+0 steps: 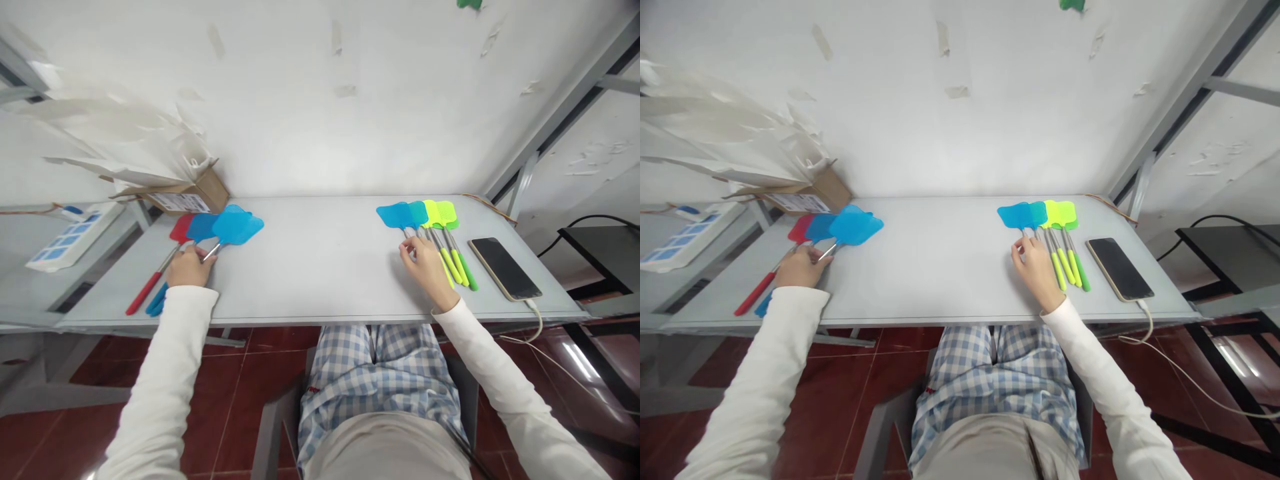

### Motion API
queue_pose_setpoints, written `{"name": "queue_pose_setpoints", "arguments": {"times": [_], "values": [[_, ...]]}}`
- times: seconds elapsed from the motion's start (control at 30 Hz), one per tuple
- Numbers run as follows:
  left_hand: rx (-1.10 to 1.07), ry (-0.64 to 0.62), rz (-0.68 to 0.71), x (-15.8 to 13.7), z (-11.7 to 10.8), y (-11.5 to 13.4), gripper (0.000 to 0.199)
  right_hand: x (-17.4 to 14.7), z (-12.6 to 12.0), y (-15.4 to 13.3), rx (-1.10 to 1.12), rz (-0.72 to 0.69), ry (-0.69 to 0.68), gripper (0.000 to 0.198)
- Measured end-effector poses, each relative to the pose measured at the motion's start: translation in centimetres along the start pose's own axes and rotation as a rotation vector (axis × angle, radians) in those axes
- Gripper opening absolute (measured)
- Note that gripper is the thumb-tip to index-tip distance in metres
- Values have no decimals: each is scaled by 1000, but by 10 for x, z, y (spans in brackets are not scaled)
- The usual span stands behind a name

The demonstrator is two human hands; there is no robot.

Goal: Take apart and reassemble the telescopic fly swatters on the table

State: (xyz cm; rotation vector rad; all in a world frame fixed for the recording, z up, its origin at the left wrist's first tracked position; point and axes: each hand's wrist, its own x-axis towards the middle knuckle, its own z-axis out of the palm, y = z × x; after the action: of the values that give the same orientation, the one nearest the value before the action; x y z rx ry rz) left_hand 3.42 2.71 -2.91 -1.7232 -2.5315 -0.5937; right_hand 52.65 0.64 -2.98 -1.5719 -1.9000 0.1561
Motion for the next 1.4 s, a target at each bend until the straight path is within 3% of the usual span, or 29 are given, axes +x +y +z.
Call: {"name": "queue_pose_setpoints", "arguments": {"times": [0.07, 0.13, 0.27, 0.37, 0.5, 0.63, 0.8, 1.03, 1.13, 1.23, 1.33, 1.4], "values": [[4, 104, -68, -5, -5, 11, 14, -1, 0, -3, 15, 26, -38, 17], [31, 191, -19, -11, -11, 31, 21, -2, 4, -10, 86, 21, -81, 19], [-132, 304, 305, -34, -19, 100, 29, 4, 21, -41, 494, 11, -217, 28], [-414, 200, 558, -58, -13, 162, 23, 17, 32, -70, 988, 84, -238, 49], [-584, 158, 721, -86, 11, 225, 21, 40, 35, -91, 1405, 214, -17, 42], [-738, 80, 803, -103, 34, 255, 23, 51, 30, -85, 1441, 262, 190, 39], [-795, 23, 827, -110, 47, 266, 23, 53, 23, -71, 1396, 280, 329, 34], [-749, 56, 852, -107, 44, 266, 27, 61, 31, -77, 1426, 304, 390, 32], [-742, 80, 836, -109, 42, 252, 24, 77, 21, -53, 1327, 295, 490, 34], [-744, 129, 758, -109, 42, 225, 21, 94, -11, -11, 1100, 364, 681, 40], [-741, 156, 697, -108, 44, 203, 22, 95, -36, 12, 857, 349, 478, 55], [-744, 161, 696, -109, 44, 201, 23, 87, -35, 5, 845, 318, 348, 61]]}}
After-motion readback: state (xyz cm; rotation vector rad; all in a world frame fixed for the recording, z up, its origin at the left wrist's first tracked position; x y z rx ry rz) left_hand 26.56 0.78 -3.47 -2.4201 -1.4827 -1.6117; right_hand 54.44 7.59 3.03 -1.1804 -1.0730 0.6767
